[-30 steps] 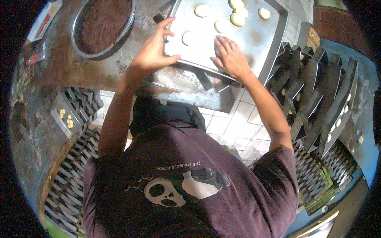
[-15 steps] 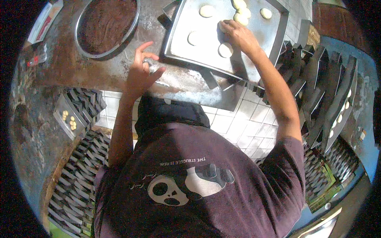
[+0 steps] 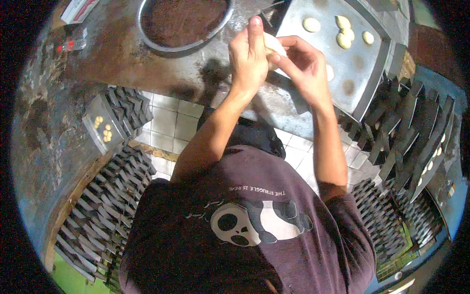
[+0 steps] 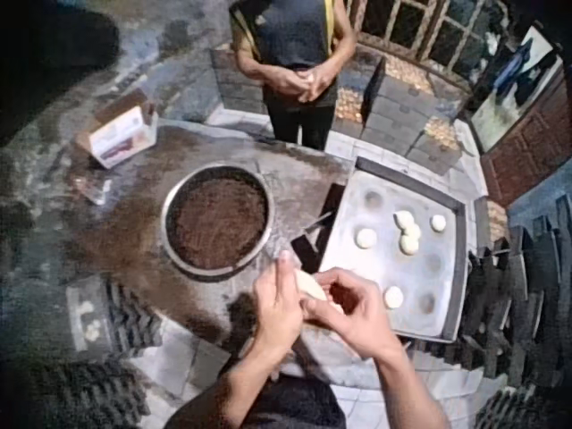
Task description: The person takes pieces of dough, flattens them, fills them with a dark paste by hand, pinches them closed, and places them onto metal trays.
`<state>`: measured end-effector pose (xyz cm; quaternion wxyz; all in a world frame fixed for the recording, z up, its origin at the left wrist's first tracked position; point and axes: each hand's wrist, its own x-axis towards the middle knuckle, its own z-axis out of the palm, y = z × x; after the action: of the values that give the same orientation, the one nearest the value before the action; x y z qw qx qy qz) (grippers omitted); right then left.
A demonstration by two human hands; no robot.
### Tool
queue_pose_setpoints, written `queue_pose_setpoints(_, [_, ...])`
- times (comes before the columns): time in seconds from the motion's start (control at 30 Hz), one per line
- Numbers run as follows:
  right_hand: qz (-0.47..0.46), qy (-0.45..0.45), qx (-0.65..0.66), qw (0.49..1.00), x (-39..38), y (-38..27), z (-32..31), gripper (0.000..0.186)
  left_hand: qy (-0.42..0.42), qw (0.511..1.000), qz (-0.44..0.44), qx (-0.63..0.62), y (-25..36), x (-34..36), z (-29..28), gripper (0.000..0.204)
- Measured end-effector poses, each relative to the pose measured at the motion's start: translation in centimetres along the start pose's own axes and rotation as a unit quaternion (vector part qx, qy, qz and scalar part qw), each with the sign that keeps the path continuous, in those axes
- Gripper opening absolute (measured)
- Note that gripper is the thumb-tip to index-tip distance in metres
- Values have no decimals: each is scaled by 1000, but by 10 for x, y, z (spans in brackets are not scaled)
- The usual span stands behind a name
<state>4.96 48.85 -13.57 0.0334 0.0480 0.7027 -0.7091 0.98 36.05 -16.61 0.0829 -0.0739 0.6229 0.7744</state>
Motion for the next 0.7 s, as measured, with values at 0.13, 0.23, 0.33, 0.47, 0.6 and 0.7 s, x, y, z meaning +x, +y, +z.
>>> queue_pose_setpoints(0.13, [-106,182,45,977,13,-8,73,24,-33,991,126,27,43,6,-21,61])
queue_pose_setpoints(0.23, [-150,256,16,955,38,-12,102,20,-78,983,15,-166,49,18,-49,57])
queue_pose_setpoints(0.33, [-95,208,71,971,52,-28,106,21,-135,979,-10,-150,74,19,-74,52])
queue_pose_setpoints(0.47, [35,105,152,982,55,-46,114,29,-94,977,-72,-176,87,26,-104,44])
queue_pose_setpoints(0.6, [76,-87,173,978,44,-73,128,31,-222,957,-46,-182,66,41,-152,23])
queue_pose_setpoints(0.7, [-27,-6,-149,988,46,-58,143,42,-333,926,161,70,27,33,-189,45])
